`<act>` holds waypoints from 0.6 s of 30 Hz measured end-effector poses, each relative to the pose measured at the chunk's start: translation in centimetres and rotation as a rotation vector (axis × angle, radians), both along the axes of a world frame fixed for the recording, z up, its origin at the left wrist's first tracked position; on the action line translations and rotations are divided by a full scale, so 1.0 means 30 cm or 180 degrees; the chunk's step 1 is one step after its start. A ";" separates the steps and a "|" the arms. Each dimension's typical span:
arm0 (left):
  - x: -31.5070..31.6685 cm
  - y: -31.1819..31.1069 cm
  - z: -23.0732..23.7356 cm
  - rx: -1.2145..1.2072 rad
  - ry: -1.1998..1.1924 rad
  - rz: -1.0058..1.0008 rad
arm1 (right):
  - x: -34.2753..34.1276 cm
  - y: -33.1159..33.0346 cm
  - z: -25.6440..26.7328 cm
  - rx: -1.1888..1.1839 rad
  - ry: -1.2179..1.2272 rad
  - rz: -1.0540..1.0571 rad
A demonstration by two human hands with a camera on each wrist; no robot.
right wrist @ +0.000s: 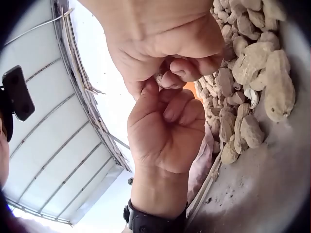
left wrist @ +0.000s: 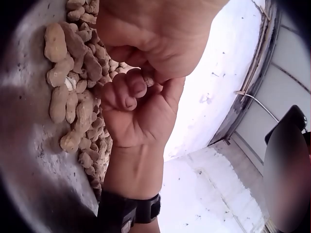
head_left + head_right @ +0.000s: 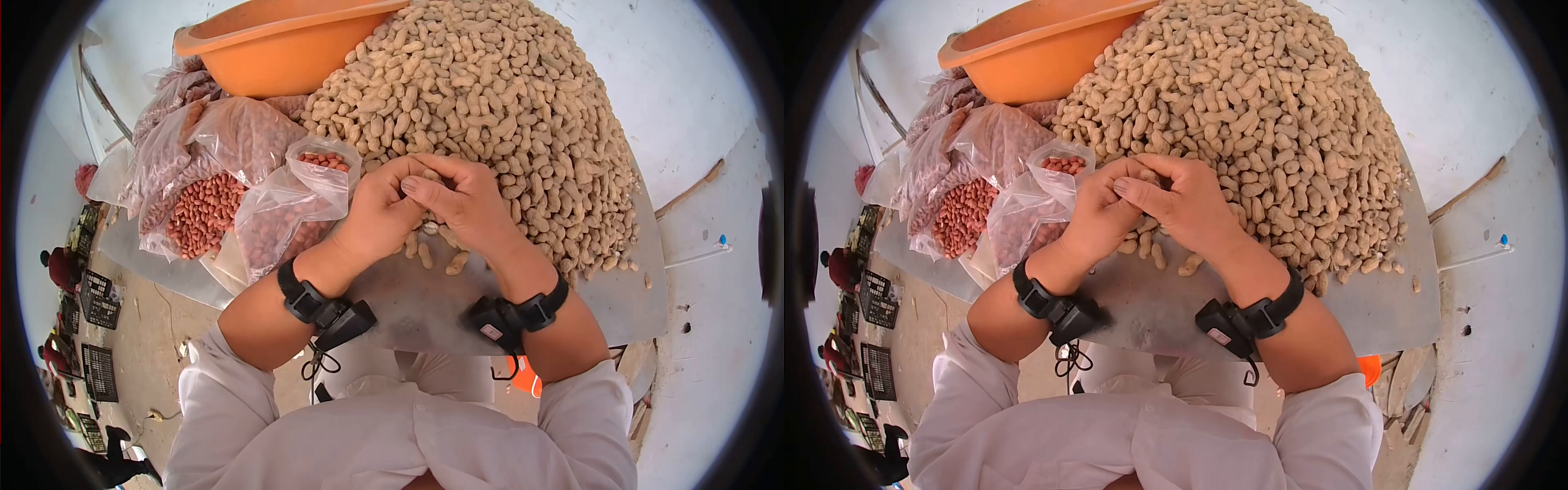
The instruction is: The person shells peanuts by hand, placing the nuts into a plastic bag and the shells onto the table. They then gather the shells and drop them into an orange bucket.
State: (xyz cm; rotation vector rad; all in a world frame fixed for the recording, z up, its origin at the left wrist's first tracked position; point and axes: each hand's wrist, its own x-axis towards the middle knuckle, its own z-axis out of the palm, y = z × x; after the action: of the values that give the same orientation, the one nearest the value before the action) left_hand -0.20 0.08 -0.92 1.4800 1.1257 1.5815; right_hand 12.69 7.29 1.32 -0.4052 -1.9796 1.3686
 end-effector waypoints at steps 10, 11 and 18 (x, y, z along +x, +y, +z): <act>0.009 -0.006 -0.003 -0.0011 -0.0180 0.0037 | -0.008 -0.018 -0.008 -0.0230 -0.0086 -0.0123; 0.013 -0.005 -0.003 0.0018 -0.0196 0.0048 | -0.010 -0.017 -0.012 -0.0202 -0.0073 -0.0148; 0.018 0.000 -0.010 0.0069 -0.0395 -0.0057 | -0.027 -0.025 -0.033 -0.0026 0.0178 -0.0434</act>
State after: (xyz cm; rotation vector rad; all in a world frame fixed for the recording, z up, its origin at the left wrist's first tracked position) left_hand 0.32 0.07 -1.22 1.3816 1.0253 1.6540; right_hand 11.87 6.54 0.34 -0.4911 -1.8663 1.2891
